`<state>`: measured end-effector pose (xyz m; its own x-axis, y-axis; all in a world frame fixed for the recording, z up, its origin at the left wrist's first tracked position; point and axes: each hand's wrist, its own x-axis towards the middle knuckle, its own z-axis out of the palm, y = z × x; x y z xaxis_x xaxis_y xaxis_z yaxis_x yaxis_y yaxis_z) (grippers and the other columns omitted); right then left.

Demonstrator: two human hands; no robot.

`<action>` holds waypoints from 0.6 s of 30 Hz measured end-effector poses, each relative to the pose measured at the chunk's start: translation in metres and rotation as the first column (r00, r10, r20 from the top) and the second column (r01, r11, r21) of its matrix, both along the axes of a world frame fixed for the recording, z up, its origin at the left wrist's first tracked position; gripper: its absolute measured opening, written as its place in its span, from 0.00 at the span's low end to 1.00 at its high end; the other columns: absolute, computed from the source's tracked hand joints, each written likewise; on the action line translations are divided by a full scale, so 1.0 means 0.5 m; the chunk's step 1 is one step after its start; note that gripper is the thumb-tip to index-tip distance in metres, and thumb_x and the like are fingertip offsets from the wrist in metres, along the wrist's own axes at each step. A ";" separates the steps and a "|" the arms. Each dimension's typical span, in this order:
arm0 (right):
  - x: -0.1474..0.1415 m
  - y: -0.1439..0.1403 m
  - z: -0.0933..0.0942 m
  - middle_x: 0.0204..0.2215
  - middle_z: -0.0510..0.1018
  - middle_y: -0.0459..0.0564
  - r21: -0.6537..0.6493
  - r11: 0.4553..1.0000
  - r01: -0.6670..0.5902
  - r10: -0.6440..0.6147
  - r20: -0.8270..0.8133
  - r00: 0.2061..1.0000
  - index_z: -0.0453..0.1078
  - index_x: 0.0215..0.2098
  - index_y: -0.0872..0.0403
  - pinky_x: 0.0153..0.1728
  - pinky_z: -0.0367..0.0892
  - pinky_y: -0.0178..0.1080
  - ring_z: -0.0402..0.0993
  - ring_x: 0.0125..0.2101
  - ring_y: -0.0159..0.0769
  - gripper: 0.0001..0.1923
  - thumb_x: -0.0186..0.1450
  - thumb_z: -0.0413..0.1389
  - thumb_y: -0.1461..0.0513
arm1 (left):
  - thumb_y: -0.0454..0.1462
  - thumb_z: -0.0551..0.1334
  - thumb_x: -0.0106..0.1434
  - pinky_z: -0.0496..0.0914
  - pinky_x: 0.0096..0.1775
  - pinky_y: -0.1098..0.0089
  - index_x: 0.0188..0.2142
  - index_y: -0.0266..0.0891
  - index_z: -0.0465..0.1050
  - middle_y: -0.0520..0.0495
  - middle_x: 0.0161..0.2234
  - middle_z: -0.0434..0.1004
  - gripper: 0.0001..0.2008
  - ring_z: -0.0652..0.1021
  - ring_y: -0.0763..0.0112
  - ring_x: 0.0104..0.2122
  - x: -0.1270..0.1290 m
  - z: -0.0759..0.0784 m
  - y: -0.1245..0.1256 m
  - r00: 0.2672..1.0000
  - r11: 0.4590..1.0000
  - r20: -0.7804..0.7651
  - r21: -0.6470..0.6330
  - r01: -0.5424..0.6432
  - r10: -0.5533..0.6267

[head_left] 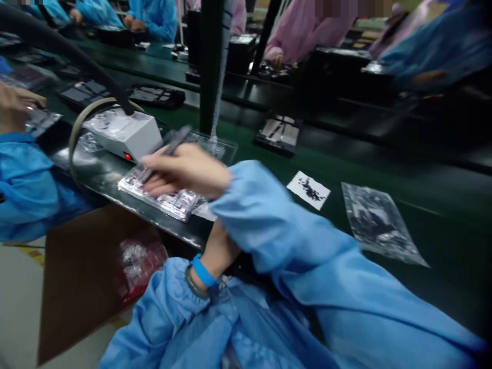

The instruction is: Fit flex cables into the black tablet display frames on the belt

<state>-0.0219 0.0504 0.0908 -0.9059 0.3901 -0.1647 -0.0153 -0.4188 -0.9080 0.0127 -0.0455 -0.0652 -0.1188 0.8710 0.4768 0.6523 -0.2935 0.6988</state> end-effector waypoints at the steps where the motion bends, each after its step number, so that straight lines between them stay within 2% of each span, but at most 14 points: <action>1: 0.079 0.025 0.014 0.21 0.80 0.47 0.089 0.983 0.160 -0.159 -0.021 0.987 0.70 0.30 0.55 0.29 0.80 0.38 0.80 0.27 0.36 0.10 0.58 0.67 0.61 | 0.40 0.56 0.69 0.73 0.46 0.62 0.45 0.40 0.71 0.43 0.45 0.74 0.09 0.75 0.66 0.44 -0.009 0.011 -0.003 1.000 1.000 -0.027 0.020 0.003 -0.002; 2: 0.158 0.045 0.023 0.22 0.79 0.47 0.157 0.932 0.326 -0.327 -0.023 0.945 0.70 0.30 0.55 0.29 0.79 0.36 0.80 0.27 0.35 0.09 0.60 0.65 0.60 | 0.38 0.55 0.69 0.72 0.46 0.61 0.43 0.40 0.71 0.43 0.43 0.74 0.08 0.75 0.66 0.43 -0.022 0.024 -0.004 0.999 0.999 -0.052 0.041 0.001 0.001; 3: 0.232 0.057 0.024 0.23 0.80 0.47 0.213 0.857 0.470 -0.477 -0.022 0.879 0.69 0.30 0.55 0.28 0.78 0.34 0.81 0.27 0.34 0.09 0.61 0.64 0.60 | 0.36 0.55 0.69 0.71 0.47 0.60 0.42 0.39 0.71 0.42 0.41 0.75 0.08 0.74 0.64 0.43 -0.040 0.039 -0.004 0.997 0.998 -0.070 0.062 -0.008 0.012; 5: 0.357 0.064 0.006 0.25 0.81 0.49 0.290 0.682 0.671 -0.700 -0.008 0.714 0.69 0.31 0.55 0.26 0.77 0.32 0.82 0.27 0.35 0.09 0.61 0.63 0.60 | 0.36 0.54 0.68 0.68 0.48 0.56 0.43 0.38 0.71 0.39 0.40 0.74 0.08 0.73 0.59 0.43 -0.087 0.073 0.008 0.990 0.994 -0.118 0.083 -0.064 0.074; 6: 0.405 0.060 -0.011 0.24 0.81 0.50 0.312 0.612 0.727 -0.769 0.017 0.639 0.69 0.30 0.55 0.26 0.77 0.31 0.82 0.27 0.35 0.08 0.61 0.63 0.61 | 0.37 0.55 0.68 0.66 0.49 0.53 0.43 0.36 0.71 0.36 0.42 0.73 0.09 0.72 0.55 0.45 -0.114 0.090 0.019 0.981 0.989 -0.146 0.084 -0.120 0.131; 7: 0.442 0.053 -0.031 0.23 0.81 0.51 0.333 0.543 0.771 -0.825 0.041 0.563 0.69 0.30 0.56 0.26 0.77 0.30 0.82 0.26 0.36 0.07 0.61 0.63 0.62 | 0.38 0.55 0.67 0.66 0.50 0.52 0.44 0.35 0.70 0.34 0.43 0.73 0.11 0.71 0.52 0.46 -0.142 0.107 0.033 0.944 0.975 -0.244 0.064 -0.211 0.220; 9: 0.488 0.033 -0.074 0.22 0.81 0.52 0.340 0.451 0.826 -0.890 0.105 0.443 0.70 0.29 0.57 0.25 0.76 0.29 0.82 0.26 0.35 0.05 0.62 0.62 0.64 | 0.38 0.57 0.64 0.63 0.54 0.49 0.48 0.30 0.69 0.29 0.47 0.70 0.16 0.69 0.46 0.50 -0.192 0.133 0.069 0.864 0.929 -0.398 -0.067 -0.364 0.310; 10: 0.499 0.022 -0.095 0.22 0.81 0.53 0.327 0.420 0.846 -0.907 0.141 0.396 0.71 0.29 0.58 0.24 0.75 0.28 0.81 0.25 0.35 0.06 0.62 0.62 0.64 | 0.39 0.58 0.63 0.62 0.55 0.48 0.49 0.28 0.69 0.28 0.47 0.69 0.19 0.69 0.44 0.51 -0.211 0.142 0.088 0.836 0.894 -0.450 -0.157 -0.420 0.314; 13: 0.508 -0.002 -0.149 0.20 0.80 0.52 0.258 0.367 0.894 -0.923 0.221 0.315 0.70 0.28 0.58 0.23 0.74 0.27 0.80 0.23 0.34 0.07 0.60 0.63 0.64 | 0.38 0.61 0.59 0.61 0.54 0.43 0.45 0.24 0.72 0.30 0.40 0.71 0.19 0.70 0.40 0.49 -0.237 0.149 0.138 0.837 0.860 -0.469 -0.263 -0.437 0.282; 15: 0.508 -0.010 -0.177 0.20 0.80 0.51 0.224 0.356 0.907 -0.924 0.230 0.306 0.70 0.28 0.58 0.23 0.74 0.27 0.80 0.23 0.33 0.09 0.58 0.66 0.62 | 0.37 0.60 0.58 0.62 0.54 0.43 0.41 0.26 0.74 0.35 0.35 0.71 0.15 0.71 0.43 0.46 -0.238 0.141 0.159 0.848 0.854 -0.446 -0.283 -0.437 0.287; 18: 0.512 -0.011 -0.209 0.20 0.79 0.49 0.236 0.363 0.901 -0.925 0.210 0.318 0.70 0.28 0.57 0.23 0.74 0.27 0.79 0.22 0.32 0.15 0.54 0.68 0.56 | 0.37 0.60 0.57 0.66 0.52 0.48 0.37 0.31 0.76 0.44 0.29 0.68 0.11 0.73 0.53 0.40 -0.237 0.127 0.171 0.852 0.832 -0.376 -0.280 -0.479 0.365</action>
<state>0.2340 0.0449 -0.0135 0.1124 0.9604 -0.2547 -0.1144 -0.2421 -0.9635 -0.1056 0.0401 -0.0017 -0.4184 0.8806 0.2223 0.8435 0.2860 0.4546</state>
